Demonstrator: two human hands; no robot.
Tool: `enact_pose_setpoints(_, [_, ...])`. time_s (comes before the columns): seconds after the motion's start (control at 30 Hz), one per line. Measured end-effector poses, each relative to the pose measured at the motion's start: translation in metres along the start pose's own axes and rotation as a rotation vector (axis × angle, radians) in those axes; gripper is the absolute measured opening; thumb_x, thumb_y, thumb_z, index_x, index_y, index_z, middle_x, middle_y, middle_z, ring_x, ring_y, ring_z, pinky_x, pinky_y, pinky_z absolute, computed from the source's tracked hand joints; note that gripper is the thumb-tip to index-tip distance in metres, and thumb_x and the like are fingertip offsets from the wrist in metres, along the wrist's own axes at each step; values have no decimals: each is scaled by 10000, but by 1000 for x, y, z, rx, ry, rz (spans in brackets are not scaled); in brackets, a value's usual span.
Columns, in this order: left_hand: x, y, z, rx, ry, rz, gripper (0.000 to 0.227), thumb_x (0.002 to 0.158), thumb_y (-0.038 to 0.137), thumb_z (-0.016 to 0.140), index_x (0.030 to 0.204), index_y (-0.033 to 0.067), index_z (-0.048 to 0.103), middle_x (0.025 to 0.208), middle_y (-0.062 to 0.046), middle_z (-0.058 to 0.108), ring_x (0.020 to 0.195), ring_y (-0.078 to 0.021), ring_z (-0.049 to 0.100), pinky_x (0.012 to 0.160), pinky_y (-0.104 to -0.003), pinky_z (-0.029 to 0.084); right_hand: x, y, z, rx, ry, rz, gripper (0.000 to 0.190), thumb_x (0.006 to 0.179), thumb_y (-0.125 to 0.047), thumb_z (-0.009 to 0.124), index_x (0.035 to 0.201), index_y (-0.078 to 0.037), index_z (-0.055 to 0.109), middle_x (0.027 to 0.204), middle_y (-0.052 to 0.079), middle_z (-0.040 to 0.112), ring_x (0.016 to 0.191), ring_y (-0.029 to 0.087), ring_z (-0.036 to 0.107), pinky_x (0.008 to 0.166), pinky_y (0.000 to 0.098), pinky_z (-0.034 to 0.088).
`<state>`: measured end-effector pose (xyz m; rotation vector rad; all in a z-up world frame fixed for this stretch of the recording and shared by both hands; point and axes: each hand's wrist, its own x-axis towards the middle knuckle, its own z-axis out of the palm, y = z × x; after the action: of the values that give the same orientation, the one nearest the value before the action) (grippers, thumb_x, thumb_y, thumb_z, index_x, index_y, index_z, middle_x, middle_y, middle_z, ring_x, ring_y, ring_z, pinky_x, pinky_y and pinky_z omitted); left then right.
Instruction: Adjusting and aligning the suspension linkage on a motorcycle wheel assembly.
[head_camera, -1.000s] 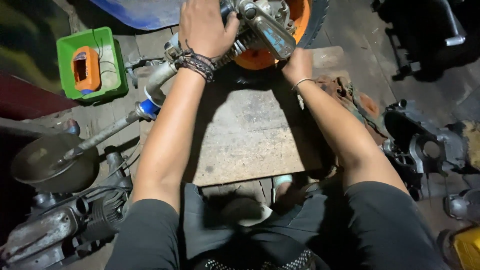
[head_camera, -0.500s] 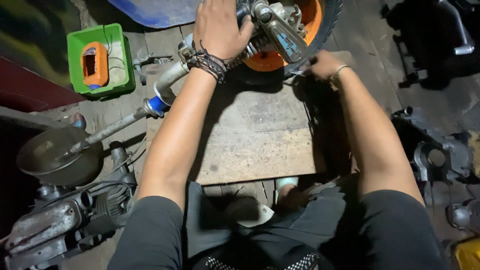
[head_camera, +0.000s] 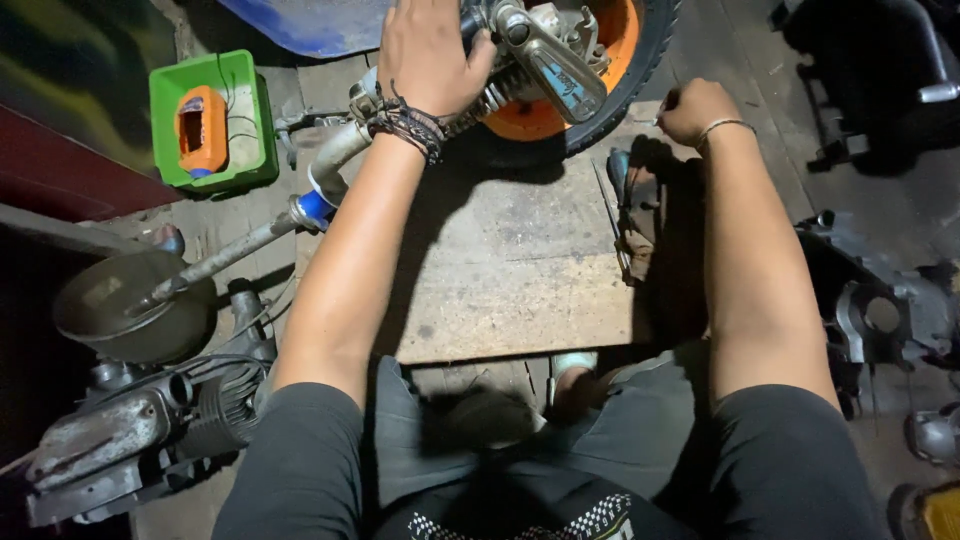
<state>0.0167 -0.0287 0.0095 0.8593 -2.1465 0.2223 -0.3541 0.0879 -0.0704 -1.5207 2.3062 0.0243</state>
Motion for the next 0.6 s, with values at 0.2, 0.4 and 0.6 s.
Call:
enact_pose_setpoints(0.2, [-1, 0, 4, 4, -31, -39, 537, 909, 326, 731, 1356, 115, 519, 1294, -156, 604, 1155, -388, 587, 864, -533, 531, -13, -1, -9, 28, 8, 52, 276, 898, -125, 576, 1009, 83, 720, 1027, 335, 704, 901, 524, 649, 761, 579, 538])
enact_pose_setpoints(0.4, [-3, -4, 7, 58, -21, -1, 435, 949, 366, 694, 1246, 71, 576, 1162, -157, 634, 1039, -377, 617, 824, -514, 520, -14, -3, -13, 143, -8, 111, 82, 854, 38, 563, 867, 69, 637, 835, 248, 640, 686, 388, 586, 578, 538, 485])
enact_pose_setpoints(0.6, [-2, -3, 7, 40, 17, -7, 417, 937, 351, 732, 1206, 66, 589, 1113, -162, 645, 1007, -379, 620, 865, -501, 503, -20, -26, -39, 779, 116, -157, 195, 1045, -106, 596, 859, -90, 541, 721, 117, 631, 582, 173, 585, 494, 298, 486])
